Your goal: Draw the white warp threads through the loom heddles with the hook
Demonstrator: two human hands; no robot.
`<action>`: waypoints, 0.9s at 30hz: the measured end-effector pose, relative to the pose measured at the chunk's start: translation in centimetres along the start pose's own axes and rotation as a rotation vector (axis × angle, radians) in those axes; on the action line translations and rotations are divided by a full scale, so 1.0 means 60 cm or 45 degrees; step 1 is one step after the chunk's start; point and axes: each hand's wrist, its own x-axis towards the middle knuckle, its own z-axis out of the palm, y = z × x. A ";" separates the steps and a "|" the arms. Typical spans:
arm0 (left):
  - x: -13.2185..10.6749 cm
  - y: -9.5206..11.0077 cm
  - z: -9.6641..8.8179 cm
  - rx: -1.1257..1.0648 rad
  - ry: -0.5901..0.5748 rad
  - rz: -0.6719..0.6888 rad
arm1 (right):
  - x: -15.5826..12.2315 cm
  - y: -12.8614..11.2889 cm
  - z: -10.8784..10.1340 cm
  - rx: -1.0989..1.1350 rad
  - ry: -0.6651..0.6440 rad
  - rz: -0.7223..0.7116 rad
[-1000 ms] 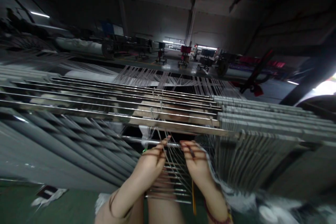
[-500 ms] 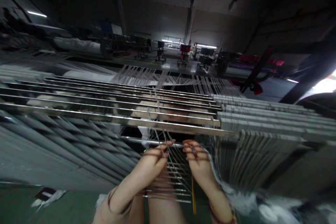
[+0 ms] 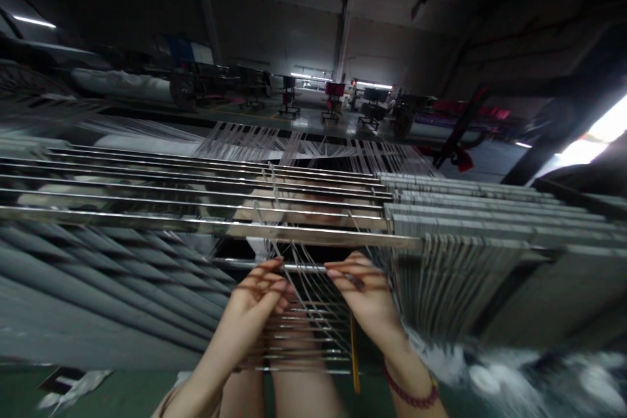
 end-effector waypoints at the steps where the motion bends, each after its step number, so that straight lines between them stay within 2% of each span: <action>1: -0.002 0.004 0.002 -0.070 -0.003 -0.056 | 0.004 -0.003 0.002 -0.003 -0.002 -0.006; 2: -0.005 0.009 0.006 -0.104 -0.012 -0.065 | 0.007 -0.006 0.006 -0.007 -0.003 -0.008; 4: -0.015 0.018 0.016 -0.046 -0.070 0.024 | 0.014 -0.011 0.014 -0.018 0.000 -0.002; 7: -0.029 0.019 0.033 0.326 -0.235 0.338 | 0.019 -0.015 0.024 -0.032 0.014 0.041; 9: -0.029 0.008 0.034 0.565 -0.277 0.498 | 0.017 -0.017 0.021 -0.030 0.025 0.079; 11: -0.021 -0.009 0.024 0.655 -0.177 0.594 | 0.010 -0.018 0.011 -0.001 0.047 0.104; 13: -0.007 -0.026 0.005 0.686 -0.012 0.669 | 0.001 -0.019 -0.002 0.052 0.092 0.111; 16: 0.008 -0.038 -0.017 0.790 0.174 0.668 | -0.014 -0.019 -0.018 0.115 0.154 0.132; 17: 0.009 -0.037 -0.019 0.808 0.168 0.651 | -0.017 -0.019 -0.021 0.119 0.159 0.144; 18: 0.006 -0.032 -0.018 0.797 0.097 0.631 | -0.020 -0.018 -0.023 0.110 0.155 0.151; 21: -0.015 -0.011 -0.005 0.662 -0.247 0.590 | -0.022 -0.017 -0.023 0.032 0.134 0.131; 22: -0.022 -0.005 -0.001 0.621 -0.291 0.588 | -0.022 -0.016 -0.023 0.009 0.130 0.122; 24: -0.030 0.002 0.003 0.578 -0.198 0.615 | -0.021 -0.015 -0.024 -0.010 0.138 0.116; 27: -0.018 -0.004 -0.004 0.532 -0.039 0.614 | -0.021 -0.012 -0.027 -0.044 0.128 0.085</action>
